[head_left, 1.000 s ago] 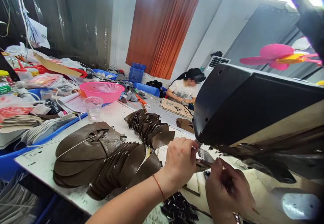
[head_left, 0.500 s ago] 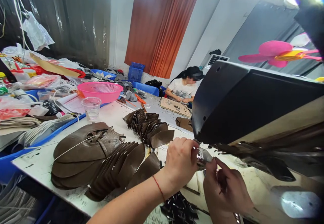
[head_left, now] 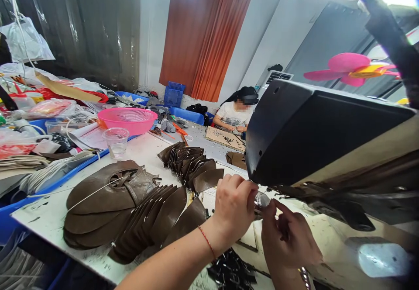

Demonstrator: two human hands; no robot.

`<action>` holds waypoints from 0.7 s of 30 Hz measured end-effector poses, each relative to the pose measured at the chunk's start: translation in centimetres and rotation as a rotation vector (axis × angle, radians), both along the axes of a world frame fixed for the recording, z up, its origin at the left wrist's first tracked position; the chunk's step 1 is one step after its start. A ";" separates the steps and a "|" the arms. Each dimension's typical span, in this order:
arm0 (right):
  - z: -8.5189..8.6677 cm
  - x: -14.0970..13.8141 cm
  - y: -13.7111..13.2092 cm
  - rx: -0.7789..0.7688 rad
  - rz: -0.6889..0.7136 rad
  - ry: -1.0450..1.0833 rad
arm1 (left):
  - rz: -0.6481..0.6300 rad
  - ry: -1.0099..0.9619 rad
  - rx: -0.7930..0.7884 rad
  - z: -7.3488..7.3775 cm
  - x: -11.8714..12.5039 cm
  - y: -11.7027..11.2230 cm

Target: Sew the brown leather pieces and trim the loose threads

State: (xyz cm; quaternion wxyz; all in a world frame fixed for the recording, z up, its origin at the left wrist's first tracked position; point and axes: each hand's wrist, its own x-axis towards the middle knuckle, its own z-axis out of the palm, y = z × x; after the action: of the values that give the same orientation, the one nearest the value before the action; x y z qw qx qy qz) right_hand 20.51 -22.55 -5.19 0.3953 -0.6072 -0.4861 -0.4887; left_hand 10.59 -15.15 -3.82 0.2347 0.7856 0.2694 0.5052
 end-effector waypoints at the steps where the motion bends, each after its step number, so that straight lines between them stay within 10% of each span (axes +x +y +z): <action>1: 0.0 0.0 0.0 0.004 0.007 0.010 | 0.025 0.005 0.046 0.0 0.1 0.0; 12: -0.3 0.2 -0.5 0.015 0.110 0.004 | 0.082 0.031 0.168 -0.4 1.4 0.0; 21: -1.5 -2.5 -5.7 -0.287 0.558 0.168 | -0.476 0.170 0.550 0.2 -6.9 -2.2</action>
State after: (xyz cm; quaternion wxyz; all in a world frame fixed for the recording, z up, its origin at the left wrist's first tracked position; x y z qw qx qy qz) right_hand 18.01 -28.24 -6.66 0.4631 -0.5385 -0.6632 -0.2361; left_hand 3.67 -17.38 -3.67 0.1024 0.8991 -0.0479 0.4229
